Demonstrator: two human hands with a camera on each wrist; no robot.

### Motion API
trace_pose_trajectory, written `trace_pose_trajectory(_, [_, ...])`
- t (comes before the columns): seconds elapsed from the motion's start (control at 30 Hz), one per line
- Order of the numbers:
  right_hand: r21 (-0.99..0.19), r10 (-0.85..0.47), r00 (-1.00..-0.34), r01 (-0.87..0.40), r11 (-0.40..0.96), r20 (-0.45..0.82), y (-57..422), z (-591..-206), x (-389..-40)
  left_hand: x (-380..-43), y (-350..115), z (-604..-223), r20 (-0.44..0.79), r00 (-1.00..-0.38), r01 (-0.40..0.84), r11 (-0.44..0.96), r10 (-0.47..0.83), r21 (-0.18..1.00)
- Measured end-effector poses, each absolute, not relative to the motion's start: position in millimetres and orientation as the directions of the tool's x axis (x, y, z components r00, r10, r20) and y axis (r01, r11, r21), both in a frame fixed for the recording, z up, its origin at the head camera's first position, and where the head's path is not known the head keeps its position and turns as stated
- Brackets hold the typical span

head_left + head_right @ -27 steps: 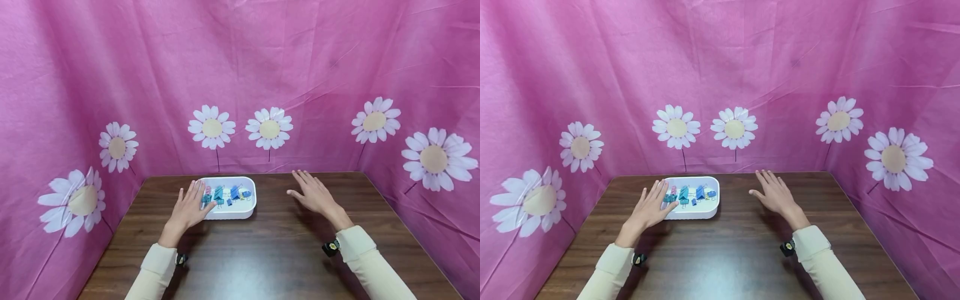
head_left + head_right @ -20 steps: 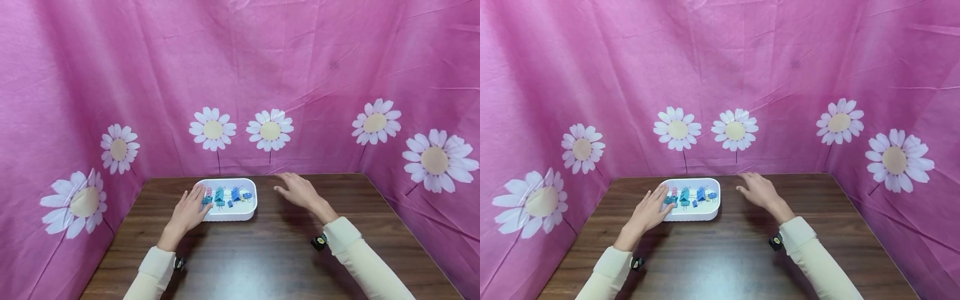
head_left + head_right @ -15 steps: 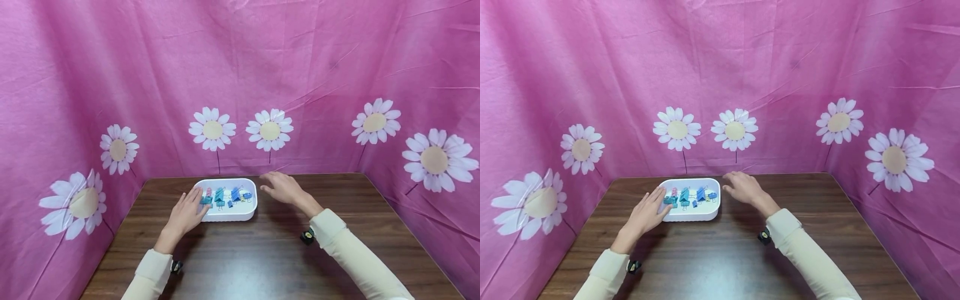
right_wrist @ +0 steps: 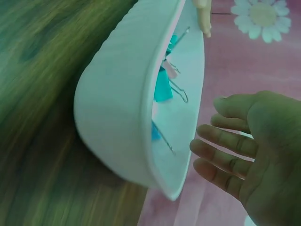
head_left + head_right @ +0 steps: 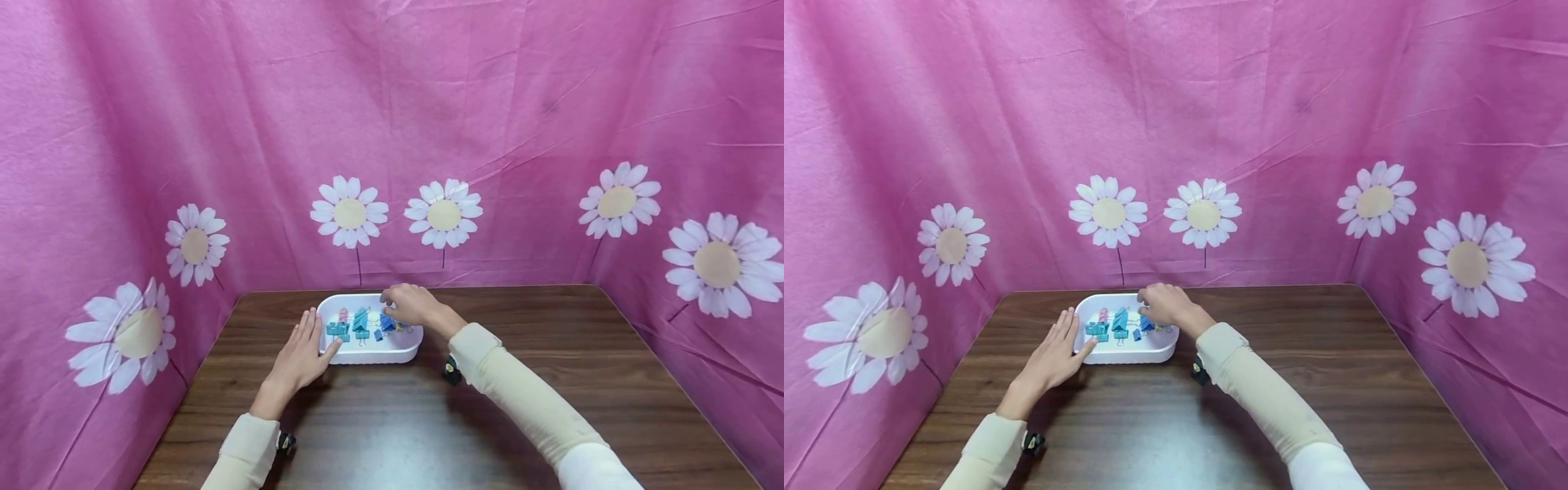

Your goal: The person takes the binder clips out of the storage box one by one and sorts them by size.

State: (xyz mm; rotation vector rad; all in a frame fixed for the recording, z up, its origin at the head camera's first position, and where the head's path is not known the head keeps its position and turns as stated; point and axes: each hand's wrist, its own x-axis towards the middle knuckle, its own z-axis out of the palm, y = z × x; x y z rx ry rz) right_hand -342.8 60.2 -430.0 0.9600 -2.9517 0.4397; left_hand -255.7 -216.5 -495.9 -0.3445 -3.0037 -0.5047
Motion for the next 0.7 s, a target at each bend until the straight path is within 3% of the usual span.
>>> trace_pose_trajectory(0.33, [-0.244, -0.556, -0.831, -0.541, 0.805, 0.009, 16, -444, -358, -258, -218, -498, 0.115, -0.971, 0.238, 0.919, 0.212, 0.315])
trace_pose_trajectory(0.7, [-0.088, -0.478, -0.872, -0.471, 0.878, -0.101, -12, -461, -362, -263, -216, -502, 0.235, -0.935, 0.329, 0.893, 0.264, 0.307])
